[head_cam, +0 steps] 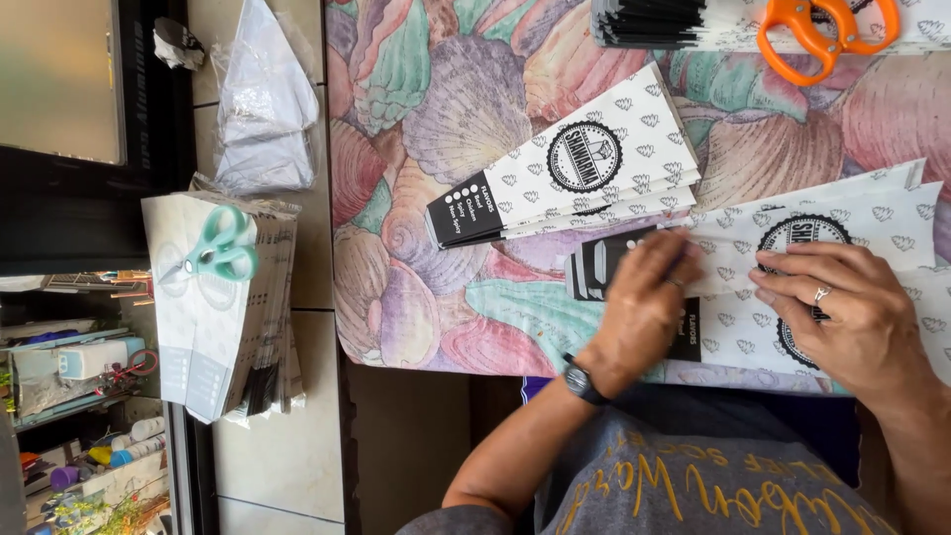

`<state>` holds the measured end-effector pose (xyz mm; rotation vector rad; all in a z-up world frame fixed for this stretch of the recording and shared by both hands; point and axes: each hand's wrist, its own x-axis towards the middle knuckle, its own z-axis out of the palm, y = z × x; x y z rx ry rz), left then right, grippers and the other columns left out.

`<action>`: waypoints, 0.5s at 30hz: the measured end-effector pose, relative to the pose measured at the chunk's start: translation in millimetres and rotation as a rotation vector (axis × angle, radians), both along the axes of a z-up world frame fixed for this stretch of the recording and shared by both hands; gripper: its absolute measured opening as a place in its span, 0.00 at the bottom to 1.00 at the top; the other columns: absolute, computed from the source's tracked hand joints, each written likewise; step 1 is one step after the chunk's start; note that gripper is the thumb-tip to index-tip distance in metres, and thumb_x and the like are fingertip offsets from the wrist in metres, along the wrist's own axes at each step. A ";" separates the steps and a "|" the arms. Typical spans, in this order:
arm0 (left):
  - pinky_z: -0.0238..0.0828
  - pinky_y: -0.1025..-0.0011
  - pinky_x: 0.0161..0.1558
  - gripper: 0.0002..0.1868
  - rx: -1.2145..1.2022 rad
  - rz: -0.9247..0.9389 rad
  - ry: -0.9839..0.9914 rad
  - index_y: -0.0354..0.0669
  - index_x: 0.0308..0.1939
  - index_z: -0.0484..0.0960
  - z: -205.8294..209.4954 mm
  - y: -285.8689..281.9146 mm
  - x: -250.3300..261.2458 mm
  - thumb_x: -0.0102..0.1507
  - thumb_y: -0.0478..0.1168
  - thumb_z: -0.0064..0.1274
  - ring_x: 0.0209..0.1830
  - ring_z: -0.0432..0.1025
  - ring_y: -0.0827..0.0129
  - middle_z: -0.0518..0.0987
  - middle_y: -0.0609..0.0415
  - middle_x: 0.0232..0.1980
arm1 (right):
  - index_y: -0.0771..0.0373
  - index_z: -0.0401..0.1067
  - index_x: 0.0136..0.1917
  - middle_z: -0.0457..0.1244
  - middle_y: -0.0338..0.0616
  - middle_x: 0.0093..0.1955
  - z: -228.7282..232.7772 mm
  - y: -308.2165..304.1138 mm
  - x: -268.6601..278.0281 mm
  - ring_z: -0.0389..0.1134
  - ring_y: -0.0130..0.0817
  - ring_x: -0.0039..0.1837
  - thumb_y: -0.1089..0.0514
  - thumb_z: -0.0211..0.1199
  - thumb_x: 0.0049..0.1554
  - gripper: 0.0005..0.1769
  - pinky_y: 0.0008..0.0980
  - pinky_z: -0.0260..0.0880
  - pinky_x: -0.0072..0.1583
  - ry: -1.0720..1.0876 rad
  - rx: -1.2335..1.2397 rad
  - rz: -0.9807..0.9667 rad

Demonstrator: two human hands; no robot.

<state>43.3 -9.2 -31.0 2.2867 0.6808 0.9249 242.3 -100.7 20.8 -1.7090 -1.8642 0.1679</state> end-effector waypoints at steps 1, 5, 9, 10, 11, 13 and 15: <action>0.74 0.45 0.67 0.19 0.022 0.053 -0.005 0.24 0.64 0.73 0.7 9.2 -8.0 0.69 0.21 0.51 0.69 0.65 0.37 0.71 0.29 0.69 | 0.63 0.83 0.52 0.73 0.45 0.58 -1.9 0.1 1.1 0.71 0.43 0.64 0.67 0.75 0.56 0.10 0.41 0.71 0.68 -0.011 0.001 0.002; 0.82 0.60 0.57 0.18 0.082 0.271 0.083 0.28 0.59 0.78 19.4 44.7 -41.3 0.66 0.24 0.59 0.63 0.69 0.44 0.79 0.33 0.60 | 0.62 0.84 0.51 0.73 0.44 0.58 -5.4 0.4 4.2 0.72 0.43 0.64 0.66 0.76 0.56 0.09 0.41 0.72 0.66 -0.017 0.009 0.010; 0.79 0.58 0.51 0.20 0.079 0.397 0.114 0.31 0.59 0.77 29.5 32.7 -43.7 0.64 0.27 0.62 0.57 0.68 0.46 0.77 0.33 0.59 | 0.62 0.83 0.52 0.73 0.43 0.58 -5.4 0.5 4.9 0.72 0.44 0.64 0.66 0.76 0.55 0.10 0.42 0.72 0.68 -0.030 0.003 0.010; 0.76 0.53 0.59 0.15 0.050 0.292 0.001 0.33 0.56 0.79 33.8 23.5 -34.5 0.65 0.24 0.58 0.62 0.68 0.45 0.73 0.35 0.62 | 0.61 0.83 0.53 0.73 0.42 0.58 -5.8 1.6 5.4 0.72 0.42 0.64 0.64 0.76 0.54 0.12 0.41 0.72 0.68 -0.061 -0.002 0.010; 0.72 0.49 0.67 0.13 0.012 0.193 -0.107 0.35 0.54 0.80 38.2 9.5 -26.9 0.67 0.21 0.53 0.66 0.67 0.45 0.70 0.37 0.65 | 0.61 0.83 0.54 0.73 0.42 0.58 -5.6 -0.6 5.0 0.72 0.40 0.64 0.63 0.76 0.54 0.14 0.39 0.72 0.68 -0.088 -0.017 0.017; 0.71 0.47 0.62 0.12 0.016 0.091 -0.036 0.27 0.57 0.78 20.1 -6.4 3.9 0.69 0.25 0.54 0.64 0.68 0.41 0.72 0.30 0.65 | 0.62 0.83 0.53 0.73 0.42 0.58 -1.1 0.7 1.5 0.71 0.42 0.64 0.65 0.75 0.55 0.11 0.40 0.72 0.68 -0.070 -0.014 0.019; 0.70 0.45 0.58 0.16 0.025 -0.014 0.033 0.20 0.60 0.76 9.4 -9.6 21.6 0.70 0.30 0.54 0.63 0.68 0.36 0.74 0.23 0.65 | 0.63 0.84 0.52 0.73 0.43 0.58 4.6 3.5 0.0 0.71 0.43 0.63 0.68 0.75 0.56 0.09 0.41 0.72 0.68 -0.054 -0.005 0.017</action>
